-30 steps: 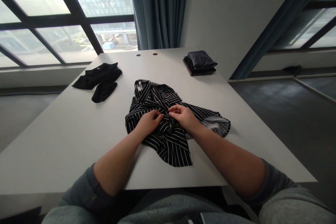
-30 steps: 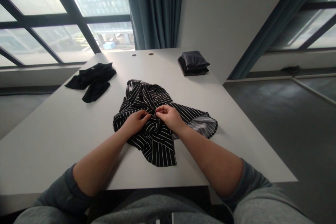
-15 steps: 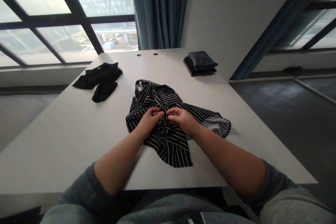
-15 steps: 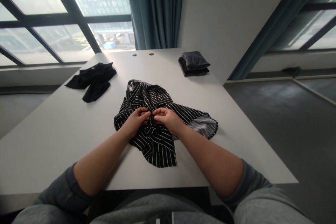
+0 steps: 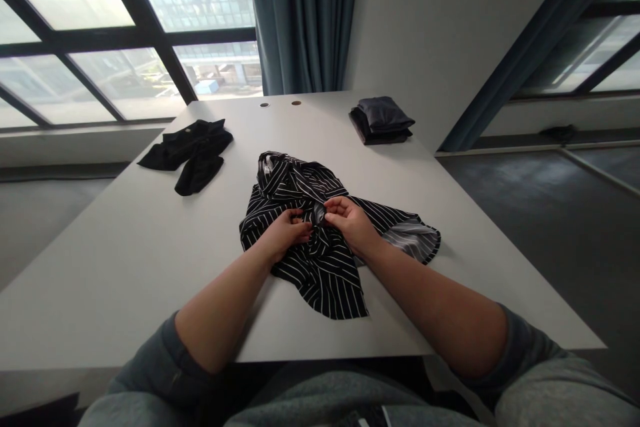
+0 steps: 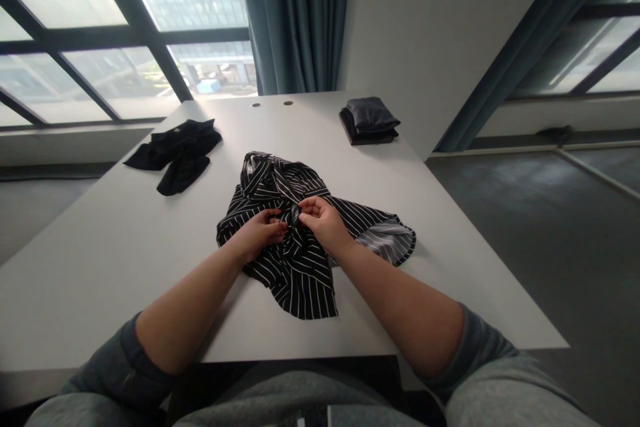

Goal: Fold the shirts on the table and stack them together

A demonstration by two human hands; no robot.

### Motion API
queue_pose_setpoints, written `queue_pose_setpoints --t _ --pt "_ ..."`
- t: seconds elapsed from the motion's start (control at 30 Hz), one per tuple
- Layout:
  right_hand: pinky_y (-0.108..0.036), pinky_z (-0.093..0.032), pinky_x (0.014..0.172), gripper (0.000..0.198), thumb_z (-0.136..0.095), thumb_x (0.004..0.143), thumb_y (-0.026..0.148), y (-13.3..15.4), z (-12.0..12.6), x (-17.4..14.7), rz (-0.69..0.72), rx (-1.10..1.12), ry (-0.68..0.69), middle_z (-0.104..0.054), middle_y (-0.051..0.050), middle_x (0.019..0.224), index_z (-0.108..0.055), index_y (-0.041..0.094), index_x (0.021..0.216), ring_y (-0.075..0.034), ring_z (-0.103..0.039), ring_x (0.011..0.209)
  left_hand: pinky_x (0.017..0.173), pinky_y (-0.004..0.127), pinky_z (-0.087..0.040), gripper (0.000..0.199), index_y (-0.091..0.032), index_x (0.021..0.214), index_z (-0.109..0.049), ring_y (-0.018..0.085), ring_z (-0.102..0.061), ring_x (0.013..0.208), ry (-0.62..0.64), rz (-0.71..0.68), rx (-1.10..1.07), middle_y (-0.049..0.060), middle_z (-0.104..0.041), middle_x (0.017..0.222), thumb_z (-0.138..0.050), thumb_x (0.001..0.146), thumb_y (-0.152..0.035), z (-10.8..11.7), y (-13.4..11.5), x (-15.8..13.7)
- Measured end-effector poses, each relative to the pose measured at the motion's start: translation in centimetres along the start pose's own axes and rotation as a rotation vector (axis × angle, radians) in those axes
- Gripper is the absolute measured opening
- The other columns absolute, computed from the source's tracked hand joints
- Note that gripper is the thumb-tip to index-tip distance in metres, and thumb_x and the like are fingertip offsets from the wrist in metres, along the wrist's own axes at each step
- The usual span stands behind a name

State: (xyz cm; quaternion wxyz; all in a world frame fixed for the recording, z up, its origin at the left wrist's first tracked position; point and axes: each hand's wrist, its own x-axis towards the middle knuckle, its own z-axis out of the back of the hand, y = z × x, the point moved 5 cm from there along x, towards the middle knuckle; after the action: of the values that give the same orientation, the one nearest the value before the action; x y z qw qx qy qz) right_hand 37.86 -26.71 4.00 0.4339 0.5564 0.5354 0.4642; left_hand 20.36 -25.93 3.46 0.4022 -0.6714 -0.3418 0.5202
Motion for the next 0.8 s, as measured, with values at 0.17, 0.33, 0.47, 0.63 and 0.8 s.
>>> queue_pose_setpoints --t 0.17,0.33,0.47,0.63,0.8 --pt "-0.029 -0.053 0.073 0.035 -0.079 0.068 0.028 -0.5 -0.2 -0.1 -0.114 0.052 0.036 -0.065 0.002 0.082 -0.064 0.022 0.099 -0.014 -0.063 0.075 0.068 0.027 -0.058 0.048 -0.018 0.119 -0.057 0.011 -0.069 0.067 0.048 -0.061 0.016 -0.003 -0.067 0.080 -0.082 0.080 -0.008 -0.1 0.0 0.0" --pt "-0.031 -0.056 0.074 0.042 -0.084 0.070 0.034 -1.0 -0.4 -0.4 -0.236 0.129 0.031 -0.067 0.002 0.084 -0.060 0.023 0.103 -0.016 -0.066 0.078 0.070 0.028 -0.055 0.053 -0.020 0.118 -0.055 0.012 -0.069 0.070 0.090 -0.208 0.169 -0.004 -0.067 0.082 -0.088 0.076 -0.015 0.0 0.5 0.5" --pt "-0.032 -0.055 0.074 0.052 -0.089 0.065 0.029 -1.3 -0.5 -0.5 -0.248 0.104 0.031 -0.071 0.001 0.085 -0.061 0.022 0.108 -0.016 -0.067 0.076 0.068 0.027 -0.053 0.053 -0.021 0.116 -0.054 0.012 -0.067 0.068 0.103 -0.269 0.292 -0.005 -0.067 0.079 -0.088 0.076 -0.019 0.0 0.6 0.6" --pt "-0.031 -0.054 0.076 0.049 -0.088 0.062 0.026 -1.6 -0.4 -0.5 -0.198 0.092 0.024 -0.071 0.002 0.084 -0.062 0.022 0.104 -0.016 -0.068 0.078 0.066 0.026 -0.052 0.049 -0.022 0.116 -0.051 0.014 -0.070 0.068 0.165 -0.259 0.361 -0.006 -0.067 0.073 -0.084 0.081 -0.022 -0.5 0.3 0.3" --pt "-0.032 -0.054 0.085 0.040 -0.089 0.064 0.026 -1.1 -0.7 -0.4 -0.143 0.098 0.047 -0.073 0.001 0.088 -0.067 0.021 0.096 -0.016 -0.069 0.084 0.063 0.028 -0.048 0.014 -0.023 0.106 -0.060 0.015 -0.065 0.063 0.006 -0.354 0.640 -0.005 -0.066 0.070 -0.066 0.095 -0.030 -0.1 -1.3 -0.6"
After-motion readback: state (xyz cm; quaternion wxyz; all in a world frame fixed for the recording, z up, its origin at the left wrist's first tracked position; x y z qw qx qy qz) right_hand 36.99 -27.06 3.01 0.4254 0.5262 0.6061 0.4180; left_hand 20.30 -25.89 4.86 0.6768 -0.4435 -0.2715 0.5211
